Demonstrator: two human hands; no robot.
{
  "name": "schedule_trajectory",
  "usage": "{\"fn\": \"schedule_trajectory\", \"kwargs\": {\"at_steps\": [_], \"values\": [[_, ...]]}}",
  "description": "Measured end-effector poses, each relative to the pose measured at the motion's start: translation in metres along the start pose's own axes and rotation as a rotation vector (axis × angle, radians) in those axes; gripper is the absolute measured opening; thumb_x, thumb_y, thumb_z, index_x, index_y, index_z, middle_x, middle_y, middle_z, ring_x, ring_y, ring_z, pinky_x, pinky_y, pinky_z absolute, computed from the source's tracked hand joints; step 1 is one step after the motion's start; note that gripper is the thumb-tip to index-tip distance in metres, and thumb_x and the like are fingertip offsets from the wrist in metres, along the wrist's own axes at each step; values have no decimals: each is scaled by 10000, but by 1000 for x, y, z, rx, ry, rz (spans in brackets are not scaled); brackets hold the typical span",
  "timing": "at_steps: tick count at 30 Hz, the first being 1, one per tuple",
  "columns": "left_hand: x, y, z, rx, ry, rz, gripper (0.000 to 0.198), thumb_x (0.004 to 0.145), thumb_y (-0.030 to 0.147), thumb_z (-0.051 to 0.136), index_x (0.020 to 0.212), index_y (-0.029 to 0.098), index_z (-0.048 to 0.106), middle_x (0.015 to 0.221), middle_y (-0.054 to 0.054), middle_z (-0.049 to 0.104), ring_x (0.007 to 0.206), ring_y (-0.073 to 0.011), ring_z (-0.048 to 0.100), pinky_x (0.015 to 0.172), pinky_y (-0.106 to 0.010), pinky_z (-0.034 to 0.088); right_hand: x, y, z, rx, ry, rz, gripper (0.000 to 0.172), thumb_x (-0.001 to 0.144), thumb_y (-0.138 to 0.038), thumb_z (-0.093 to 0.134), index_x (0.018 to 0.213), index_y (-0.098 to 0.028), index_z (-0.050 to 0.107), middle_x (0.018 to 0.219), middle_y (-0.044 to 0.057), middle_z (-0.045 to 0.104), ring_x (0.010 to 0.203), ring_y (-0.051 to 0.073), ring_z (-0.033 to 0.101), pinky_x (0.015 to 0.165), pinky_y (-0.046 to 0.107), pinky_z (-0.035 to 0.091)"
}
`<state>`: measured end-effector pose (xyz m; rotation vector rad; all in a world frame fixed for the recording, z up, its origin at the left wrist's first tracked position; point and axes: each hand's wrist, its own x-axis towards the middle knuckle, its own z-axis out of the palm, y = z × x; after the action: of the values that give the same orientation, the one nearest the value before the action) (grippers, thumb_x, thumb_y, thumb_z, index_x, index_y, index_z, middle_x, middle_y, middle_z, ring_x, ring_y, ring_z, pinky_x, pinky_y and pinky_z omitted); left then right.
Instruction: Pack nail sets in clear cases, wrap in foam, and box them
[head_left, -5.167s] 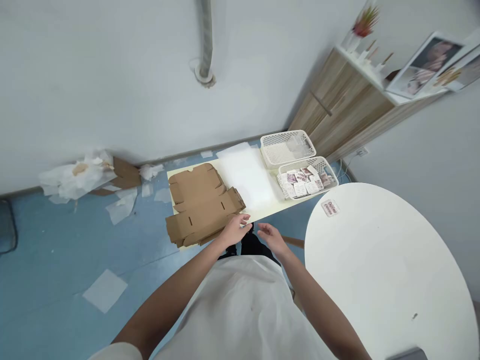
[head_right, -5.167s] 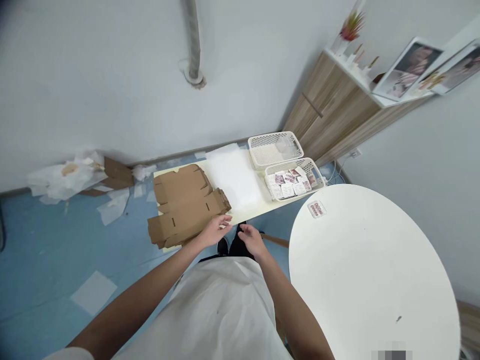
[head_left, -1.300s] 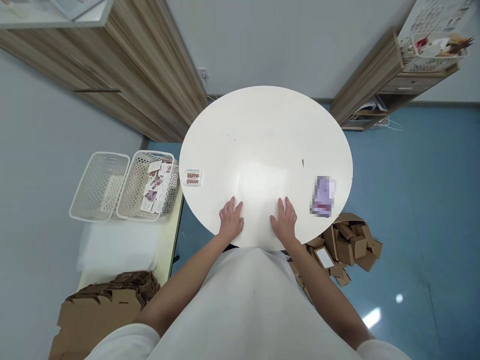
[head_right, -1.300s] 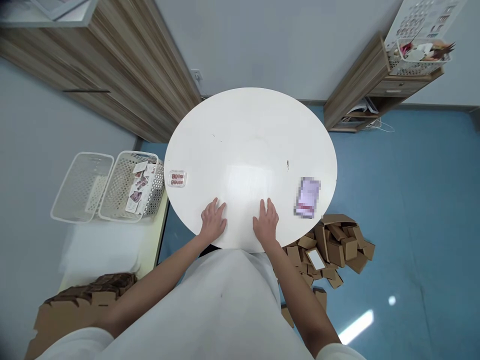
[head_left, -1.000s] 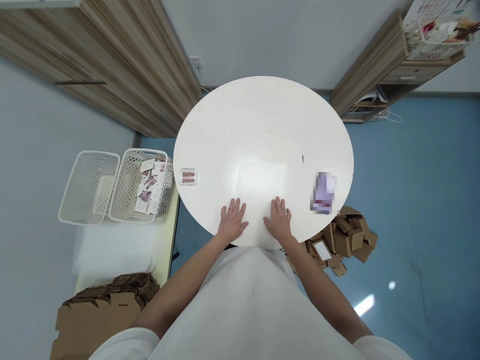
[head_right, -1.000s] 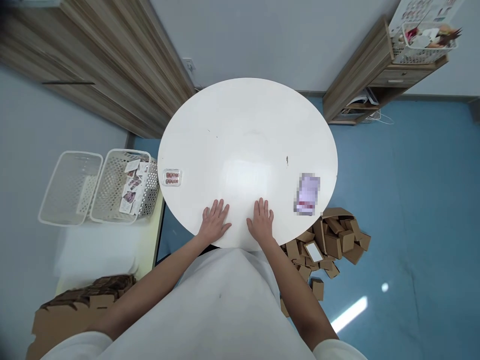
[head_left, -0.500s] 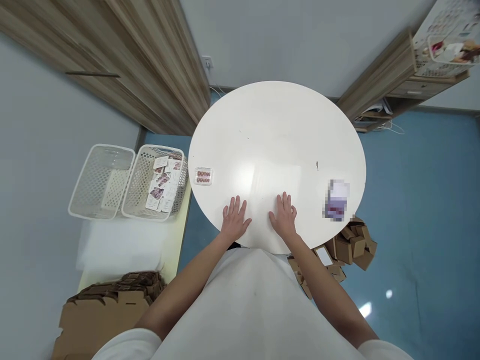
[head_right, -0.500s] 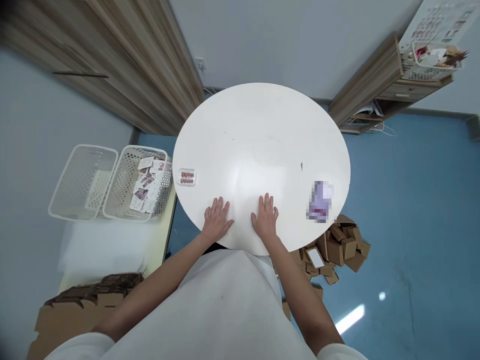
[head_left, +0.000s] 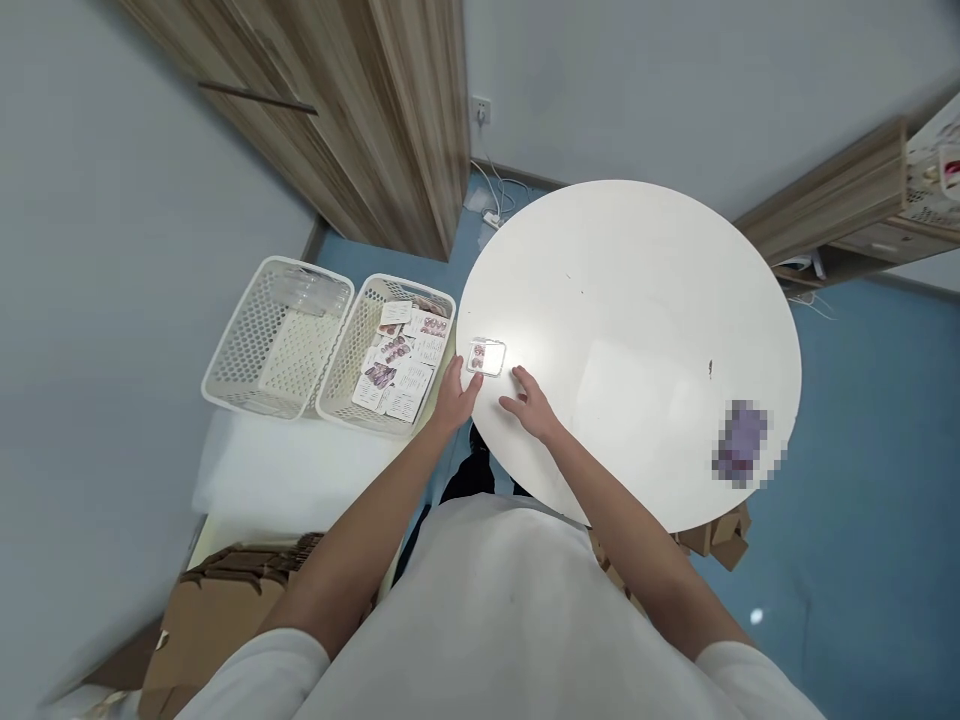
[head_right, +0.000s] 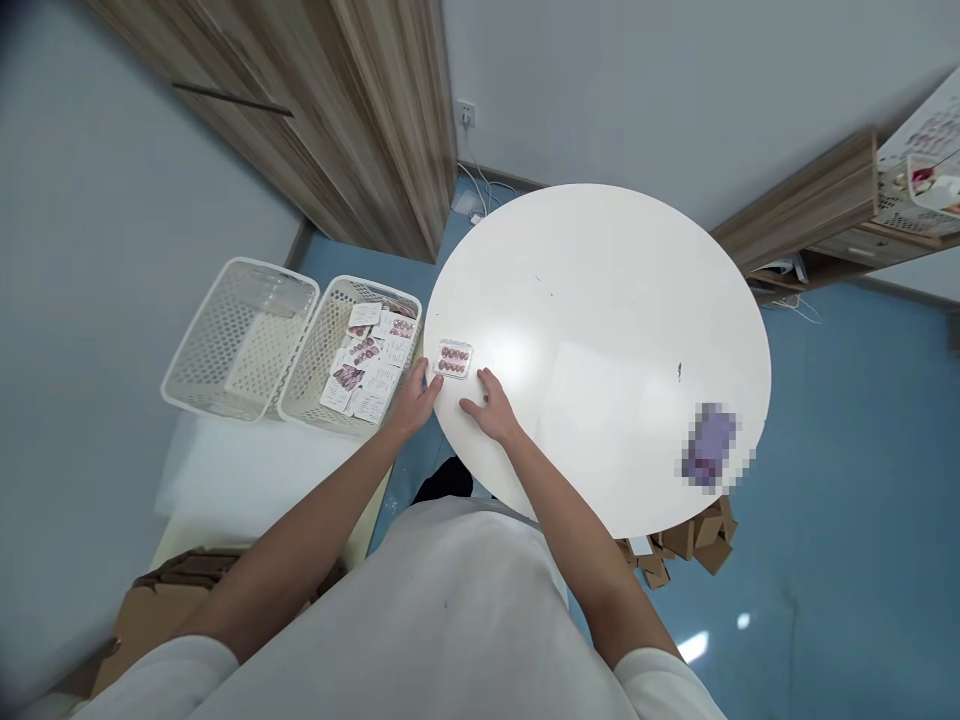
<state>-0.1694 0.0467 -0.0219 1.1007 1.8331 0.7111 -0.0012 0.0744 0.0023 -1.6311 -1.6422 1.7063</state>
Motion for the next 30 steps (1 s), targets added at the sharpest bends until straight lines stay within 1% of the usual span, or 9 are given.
{"fn": "schedule_trajectory", "kwargs": {"at_steps": [3,6,10,13,15,19,23,27,30], "values": [[6,0,-5,-27,-34,-15,635,838,530,331,1344,151,273,1418,-112,265,1301,-242,239,1049,-390,232,9,-13,11,79,-36,32,682,724,-320,531,1347,-269,257,1467,1,115,1323,202,183,1031,382,298],[6,0,-7,9,-61,27,592,834,514,358,1309,160,352,1375,-103,351,1284,-247,271,1041,-404,237,11,-17,17,133,-77,45,649,743,-286,490,1348,-272,256,1468,-18,108,1326,193,179,1033,371,303],[3,-2,-6,46,-51,58,540,827,490,389,1260,171,428,1324,-93,427,1259,-248,314,1031,-403,255,10,-12,19,225,-67,48,658,722,-261,511,1340,-260,285,1468,-17,109,1319,206,205,1038,374,302],[-2,-3,1,6,-69,62,537,832,488,377,1261,169,429,1329,-98,421,1241,-245,349,1005,-391,302,4,-4,17,256,-40,44,667,709,-240,518,1338,-253,295,1466,-13,119,1314,211,223,1049,382,287],[-8,-3,9,-29,-87,67,533,834,483,376,1263,171,427,1332,-95,418,1230,-238,369,980,-374,338,-4,2,13,261,-14,43,666,706,-223,511,1336,-254,298,1465,-15,120,1313,207,227,1054,383,278],[-25,6,34,-76,-129,121,501,833,458,397,1240,173,458,1314,-81,443,1205,-220,406,954,-342,380,-33,22,-5,278,77,31,659,693,-176,496,1326,-235,323,1465,-8,115,1314,194,223,1062,363,263],[-48,25,72,-71,-198,205,475,828,433,416,1212,163,487,1278,-84,482,1168,-211,449,959,-345,382,-75,49,-35,251,164,18,642,694,-156,468,1317,-239,340,1462,-8,131,1312,185,224,1059,360,271],[-79,44,115,-39,-287,253,452,829,428,414,1189,172,508,1261,-74,501,1151,-198,469,960,-335,386,-122,86,-70,276,223,13,625,690,-135,458,1302,-223,370,1452,12,169,1300,190,254,1052,370,285],[-103,54,144,-22,-324,265,438,831,429,413,1163,168,530,1246,-75,517,1149,-193,473,968,-333,379,-150,120,-94,312,238,-6,608,683,-126,461,1283,-207,404,1433,33,231,1277,199,307,1043,381,301]]}}
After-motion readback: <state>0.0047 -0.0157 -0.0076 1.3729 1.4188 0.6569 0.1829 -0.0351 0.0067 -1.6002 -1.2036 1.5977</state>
